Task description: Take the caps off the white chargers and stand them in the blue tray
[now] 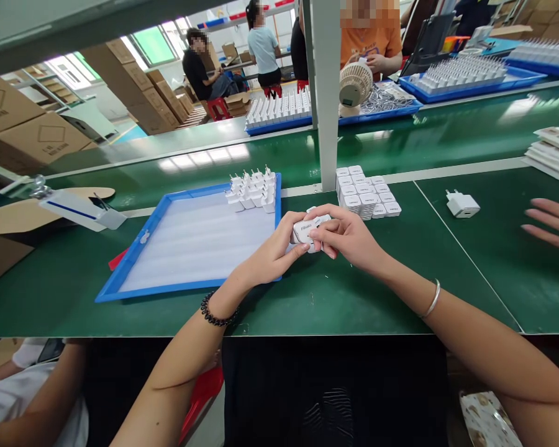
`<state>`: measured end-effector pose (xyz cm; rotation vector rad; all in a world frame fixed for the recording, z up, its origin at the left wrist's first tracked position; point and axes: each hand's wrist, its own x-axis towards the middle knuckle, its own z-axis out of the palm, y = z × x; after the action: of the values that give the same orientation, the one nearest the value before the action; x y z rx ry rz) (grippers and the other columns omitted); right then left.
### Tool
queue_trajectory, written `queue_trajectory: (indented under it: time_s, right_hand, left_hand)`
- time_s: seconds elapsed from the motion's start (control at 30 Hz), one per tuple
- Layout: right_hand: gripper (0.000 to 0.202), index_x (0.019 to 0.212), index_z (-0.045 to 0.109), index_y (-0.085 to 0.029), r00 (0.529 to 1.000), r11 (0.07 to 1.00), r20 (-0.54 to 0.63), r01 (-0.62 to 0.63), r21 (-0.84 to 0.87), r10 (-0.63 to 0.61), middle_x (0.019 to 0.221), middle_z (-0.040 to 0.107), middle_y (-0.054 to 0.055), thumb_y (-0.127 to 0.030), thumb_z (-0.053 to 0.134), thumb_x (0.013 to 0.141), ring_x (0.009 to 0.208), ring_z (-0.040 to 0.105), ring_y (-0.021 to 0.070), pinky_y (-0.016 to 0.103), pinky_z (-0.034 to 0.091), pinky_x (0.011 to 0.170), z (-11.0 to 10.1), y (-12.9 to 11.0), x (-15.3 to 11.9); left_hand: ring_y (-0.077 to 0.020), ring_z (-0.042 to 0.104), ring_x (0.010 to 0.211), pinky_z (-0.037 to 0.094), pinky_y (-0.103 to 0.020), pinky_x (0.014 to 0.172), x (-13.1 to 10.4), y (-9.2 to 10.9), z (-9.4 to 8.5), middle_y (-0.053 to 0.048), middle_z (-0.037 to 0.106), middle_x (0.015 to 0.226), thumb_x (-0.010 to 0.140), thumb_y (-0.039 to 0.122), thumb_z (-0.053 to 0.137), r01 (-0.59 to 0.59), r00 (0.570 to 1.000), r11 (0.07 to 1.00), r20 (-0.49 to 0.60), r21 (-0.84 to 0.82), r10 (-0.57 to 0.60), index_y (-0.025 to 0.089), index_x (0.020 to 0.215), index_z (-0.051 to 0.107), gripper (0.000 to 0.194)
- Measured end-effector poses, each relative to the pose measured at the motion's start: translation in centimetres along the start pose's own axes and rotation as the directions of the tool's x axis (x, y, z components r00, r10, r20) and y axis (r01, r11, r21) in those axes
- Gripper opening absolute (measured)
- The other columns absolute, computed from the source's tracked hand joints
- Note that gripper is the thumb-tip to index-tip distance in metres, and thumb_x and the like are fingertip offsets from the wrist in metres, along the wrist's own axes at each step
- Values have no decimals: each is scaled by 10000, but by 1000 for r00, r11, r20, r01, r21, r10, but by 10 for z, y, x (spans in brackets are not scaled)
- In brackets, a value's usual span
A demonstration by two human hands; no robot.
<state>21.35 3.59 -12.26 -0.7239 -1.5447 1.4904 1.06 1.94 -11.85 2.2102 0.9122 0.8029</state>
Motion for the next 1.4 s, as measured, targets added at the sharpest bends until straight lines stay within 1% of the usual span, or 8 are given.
queue_trajectory:
  time_s: [0.2, 0.4, 0.6, 0.77, 1.07, 1.17, 1.27, 1.4]
  right_hand:
    - [282, 1049, 656, -204, 1000, 1000, -10, -8, 3, 8, 594, 658, -33, -368, 766, 847, 408, 493, 83, 233, 394, 456, 1, 0, -1]
    - [292, 1045, 654, -201, 1000, 1000, -18, -9, -3, 9, 589, 651, -33, -382, 765, 845, 404, 483, 82, 234, 390, 455, 2, 0, -1]
    - [270, 1056, 655, -201, 1000, 1000, -21, 6, -21, -7, 582, 639, -35, -367, 748, 864, 415, 465, 80, 237, 389, 474, 4, 1, -3]
    - [284, 1049, 653, -204, 1000, 999, -28, 6, -41, -7, 580, 637, -34, -383, 756, 854, 421, 462, 83, 240, 390, 473, 4, 0, -3]
    - [298, 1052, 617, -202, 999, 999, -38, -12, -31, 11, 584, 646, -36, -358, 764, 844, 422, 460, 80, 230, 374, 468, 4, 0, -2]
    - [301, 1050, 592, -201, 999, 1000, -33, -17, -18, 17, 591, 653, -36, -343, 763, 846, 422, 467, 78, 223, 369, 470, 3, 2, -2]
    - [320, 1040, 568, -204, 999, 999, -33, -38, -7, 38, 590, 657, -37, -347, 770, 837, 424, 469, 78, 219, 364, 468, 3, 1, -2]
    - [347, 1025, 549, -202, 998, 999, -33, -49, -4, 49, 578, 654, -40, -361, 781, 822, 421, 463, 76, 218, 367, 470, 4, 0, -2]
  left_hand:
    - [-249, 512, 1101, 442, -409, 1006, 0, 0, 0, -124, 495, 1206, 1011, 417, 434, -8, 1000, 1000, 8, 22, 8, 183, 1346, 398, 410]
    - [-265, 514, 1125, 436, -429, 1026, 0, 2, 1, -135, 498, 1233, 1012, 422, 421, 6, 1000, 1000, 7, 23, -6, 187, 1349, 396, 412]
    - [-268, 521, 1127, 433, -435, 1026, 0, 3, 2, -148, 492, 1242, 1009, 392, 429, 23, 1000, 1000, 12, 20, -23, 150, 1355, 397, 423]
    - [-273, 514, 1132, 438, -447, 1030, 0, 2, 3, -141, 501, 1233, 1010, 399, 424, 17, 1000, 999, 4, 30, -18, 180, 1340, 400, 397]
    - [-272, 515, 1134, 439, -444, 1024, -1, 0, 4, -150, 496, 1245, 1011, 399, 428, 14, 1000, 998, -1, 53, -14, 171, 1368, 385, 426]
    - [-281, 506, 1169, 428, -446, 1042, -1, 0, 4, -155, 498, 1269, 1013, 398, 427, 8, 1000, 998, -6, 57, -8, 173, 1374, 385, 428]
    - [-284, 496, 1192, 417, -446, 1061, -1, 2, 4, -160, 501, 1292, 1015, 392, 426, -8, 1000, 998, -7, 63, 8, 168, 1375, 390, 426]
    - [-282, 497, 1173, 412, -448, 1061, 0, 2, 4, -165, 514, 1287, 1015, 382, 426, -20, 1000, 996, -6, 87, 20, 154, 1369, 400, 421]
